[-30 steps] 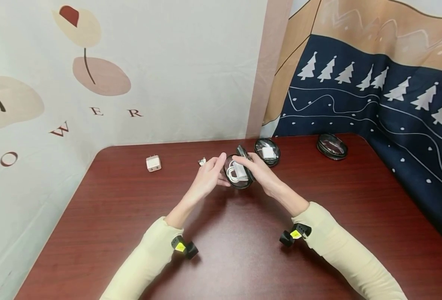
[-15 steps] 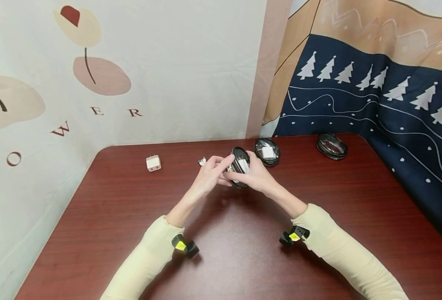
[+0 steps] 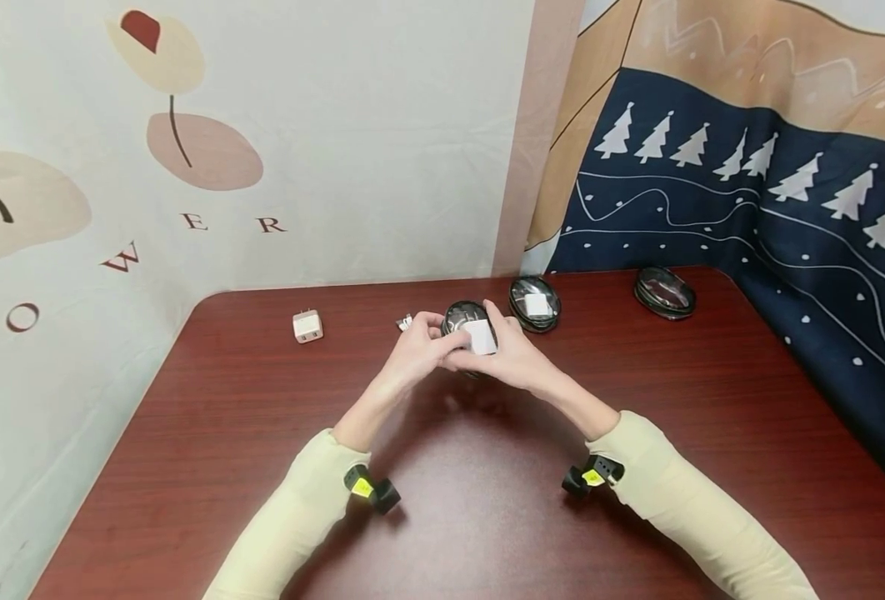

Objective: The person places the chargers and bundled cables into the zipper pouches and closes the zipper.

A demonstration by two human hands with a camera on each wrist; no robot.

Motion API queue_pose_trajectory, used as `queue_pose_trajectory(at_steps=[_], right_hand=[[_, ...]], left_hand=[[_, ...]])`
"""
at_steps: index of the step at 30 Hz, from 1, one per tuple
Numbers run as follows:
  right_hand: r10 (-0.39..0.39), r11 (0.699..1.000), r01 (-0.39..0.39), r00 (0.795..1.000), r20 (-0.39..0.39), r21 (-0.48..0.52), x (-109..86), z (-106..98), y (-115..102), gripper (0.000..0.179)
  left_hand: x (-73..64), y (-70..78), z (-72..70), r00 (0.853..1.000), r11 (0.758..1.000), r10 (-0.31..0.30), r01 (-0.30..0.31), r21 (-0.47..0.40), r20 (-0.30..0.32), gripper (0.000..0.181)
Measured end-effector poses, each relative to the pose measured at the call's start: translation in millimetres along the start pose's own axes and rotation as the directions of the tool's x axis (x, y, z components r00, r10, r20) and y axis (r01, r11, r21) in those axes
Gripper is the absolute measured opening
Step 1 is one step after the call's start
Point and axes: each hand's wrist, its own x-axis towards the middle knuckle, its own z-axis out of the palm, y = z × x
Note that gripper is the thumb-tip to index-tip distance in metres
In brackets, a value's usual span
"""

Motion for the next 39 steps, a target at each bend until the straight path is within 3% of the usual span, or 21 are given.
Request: queue_pose_trajectory(at_steps=[3, 7, 10, 15, 19, 28, 35, 39], right_hand=[[0.001, 0.984, -0.014, 0.997, 0.074, 0.176, 0.9, -6, -1, 0.086], [-0.021, 0.897, -0.049, 0.988, 0.151, 0.440, 2.5, -14, 0, 0.056], [-0.023, 0.849, -0.061, 0.988, 0.152, 0.524, 2.1, -18, 1, 0.049], [-0.023, 0.821, -0.058, 0.991, 0.134, 0.568, 0.7, -19, 0, 0.045], [-0.027, 0.816, -0.053, 0.991, 0.129, 0.575, -0.2, -20, 0, 0.043], [-0.097, 0.819, 0.005, 0.987, 0.130, 0.573, -1.6, -19, 1, 0.042], [-0.128, 0.784, 0.027, 0.985, 0.119, 0.620, -2.5, -19, 3, 0.037], [-0.156, 0.775, 0.058, 0.982, 0.102, 0.630, -2.9, -21, 4, 0.034]], left_hand=[[1.6, 0.2, -4.5, 0.999, 0.994, -0.035, 0.037, -0.106, 0.027, 0.054], [2.9, 0.4, -10.7, 0.996, 0.982, -0.062, 0.072, -0.175, 0.061, 0.053], [3.3, 0.6, -13.4, 0.994, 0.974, -0.072, 0.087, -0.210, 0.078, 0.051], [3.1, 0.3, -16.3, 0.994, 0.956, -0.065, 0.087, -0.280, 0.089, 0.036], [2.8, -0.4, -18.0, 0.993, 0.952, -0.060, 0.086, -0.294, 0.099, 0.027], [1.8, -3.6, -17.6, 0.989, 0.959, -0.039, 0.077, -0.272, 0.143, 0.049], [2.6, -5.4, -18.6, 0.982, 0.931, -0.041, 0.105, -0.351, 0.184, 0.051], [2.2, -6.5, -20.2, 0.971, 0.895, -0.050, 0.148, -0.421, 0.235, 0.047]])
